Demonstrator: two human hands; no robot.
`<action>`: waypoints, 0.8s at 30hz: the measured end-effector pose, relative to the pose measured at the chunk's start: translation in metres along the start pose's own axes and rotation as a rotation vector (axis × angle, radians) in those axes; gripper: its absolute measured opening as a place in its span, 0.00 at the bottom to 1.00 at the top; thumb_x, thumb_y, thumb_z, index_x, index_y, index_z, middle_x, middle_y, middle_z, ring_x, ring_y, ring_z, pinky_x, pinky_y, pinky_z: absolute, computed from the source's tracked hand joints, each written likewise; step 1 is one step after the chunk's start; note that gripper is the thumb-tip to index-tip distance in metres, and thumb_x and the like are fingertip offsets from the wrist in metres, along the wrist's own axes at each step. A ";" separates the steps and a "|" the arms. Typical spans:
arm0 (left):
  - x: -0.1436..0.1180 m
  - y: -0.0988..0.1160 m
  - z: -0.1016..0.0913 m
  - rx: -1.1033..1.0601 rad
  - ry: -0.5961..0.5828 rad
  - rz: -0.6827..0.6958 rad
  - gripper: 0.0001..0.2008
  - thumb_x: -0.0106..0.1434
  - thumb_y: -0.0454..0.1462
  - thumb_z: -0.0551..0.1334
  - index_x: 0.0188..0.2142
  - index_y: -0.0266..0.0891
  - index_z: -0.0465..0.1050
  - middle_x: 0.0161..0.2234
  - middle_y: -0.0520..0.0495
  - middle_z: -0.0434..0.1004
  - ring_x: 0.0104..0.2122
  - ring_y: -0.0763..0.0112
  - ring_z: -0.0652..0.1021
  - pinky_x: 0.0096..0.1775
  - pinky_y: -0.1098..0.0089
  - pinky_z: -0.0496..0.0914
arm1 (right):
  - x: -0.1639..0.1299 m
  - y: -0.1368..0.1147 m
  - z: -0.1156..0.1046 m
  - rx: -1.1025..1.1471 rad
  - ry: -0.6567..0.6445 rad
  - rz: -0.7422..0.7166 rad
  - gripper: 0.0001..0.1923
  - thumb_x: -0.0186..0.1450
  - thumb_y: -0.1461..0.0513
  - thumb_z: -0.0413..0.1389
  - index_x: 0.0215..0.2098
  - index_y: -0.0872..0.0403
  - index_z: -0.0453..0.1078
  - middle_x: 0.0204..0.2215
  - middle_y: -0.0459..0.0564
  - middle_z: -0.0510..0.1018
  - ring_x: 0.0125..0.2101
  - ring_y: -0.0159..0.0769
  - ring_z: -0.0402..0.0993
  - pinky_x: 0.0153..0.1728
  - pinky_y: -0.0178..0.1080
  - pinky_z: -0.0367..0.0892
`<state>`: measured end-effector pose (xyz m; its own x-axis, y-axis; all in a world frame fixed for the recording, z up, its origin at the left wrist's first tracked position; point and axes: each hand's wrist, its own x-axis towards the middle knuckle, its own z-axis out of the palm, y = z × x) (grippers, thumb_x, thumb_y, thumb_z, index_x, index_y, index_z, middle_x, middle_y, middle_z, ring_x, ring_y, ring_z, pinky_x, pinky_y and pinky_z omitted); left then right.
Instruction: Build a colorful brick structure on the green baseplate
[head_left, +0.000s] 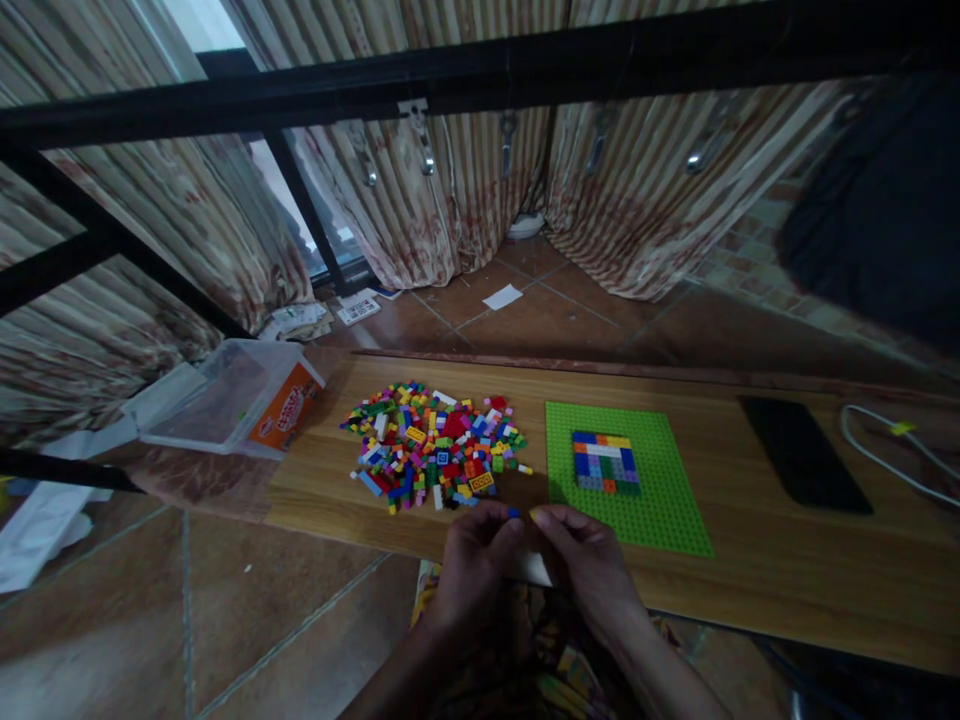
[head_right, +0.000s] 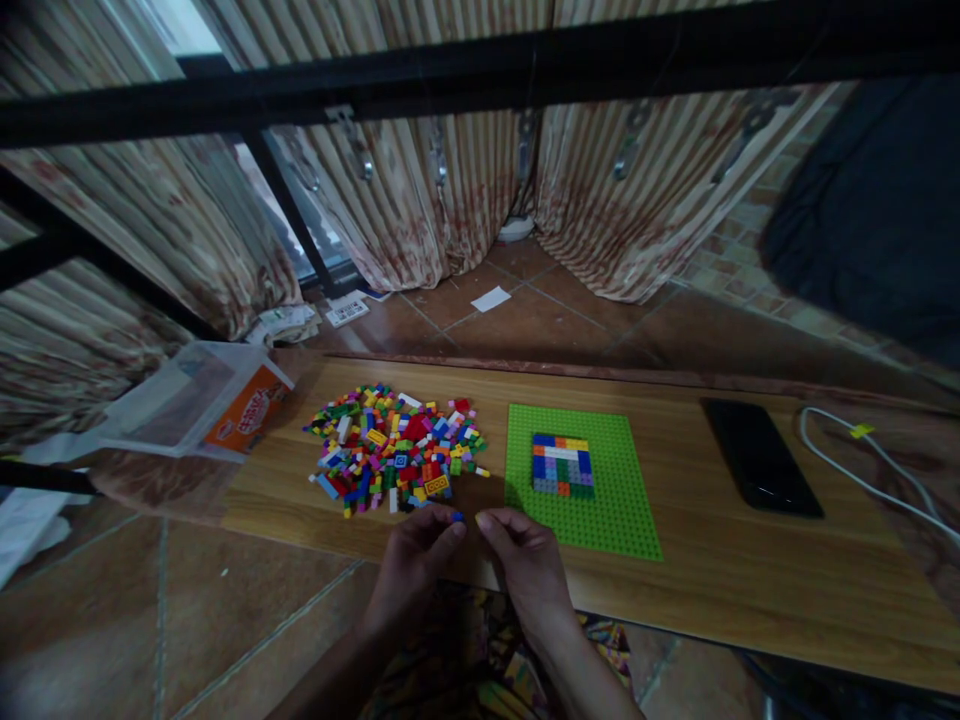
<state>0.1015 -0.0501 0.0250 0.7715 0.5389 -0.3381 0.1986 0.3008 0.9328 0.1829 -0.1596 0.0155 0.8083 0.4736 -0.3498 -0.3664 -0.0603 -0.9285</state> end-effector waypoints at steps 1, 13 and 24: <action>0.001 -0.001 -0.002 0.126 0.009 0.050 0.10 0.58 0.43 0.64 0.32 0.38 0.72 0.27 0.51 0.73 0.28 0.73 0.70 0.32 0.73 0.64 | 0.002 0.001 -0.003 -0.048 0.036 -0.031 0.16 0.53 0.48 0.64 0.27 0.53 0.77 0.24 0.48 0.79 0.26 0.36 0.72 0.30 0.39 0.67; 0.046 0.001 -0.001 1.356 0.064 0.659 0.08 0.66 0.35 0.55 0.34 0.39 0.73 0.33 0.43 0.74 0.35 0.62 0.72 0.36 0.64 0.63 | 0.038 -0.013 -0.068 -0.576 0.290 -0.535 0.15 0.63 0.51 0.56 0.37 0.51 0.77 0.38 0.52 0.79 0.40 0.42 0.75 0.43 0.45 0.69; 0.038 0.003 -0.014 1.250 0.086 0.751 0.08 0.66 0.34 0.55 0.41 0.40 0.72 0.35 0.45 0.74 0.37 0.64 0.72 0.39 0.64 0.66 | 0.068 -0.022 -0.089 -0.863 0.309 -0.668 0.16 0.67 0.53 0.50 0.40 0.50 0.77 0.39 0.54 0.78 0.41 0.43 0.73 0.45 0.48 0.68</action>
<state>0.1233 -0.0178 0.0135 0.8992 0.3161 0.3024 0.1935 -0.9074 0.3730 0.2864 -0.2039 0.0007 0.8458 0.4081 0.3436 0.5246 -0.5195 -0.6744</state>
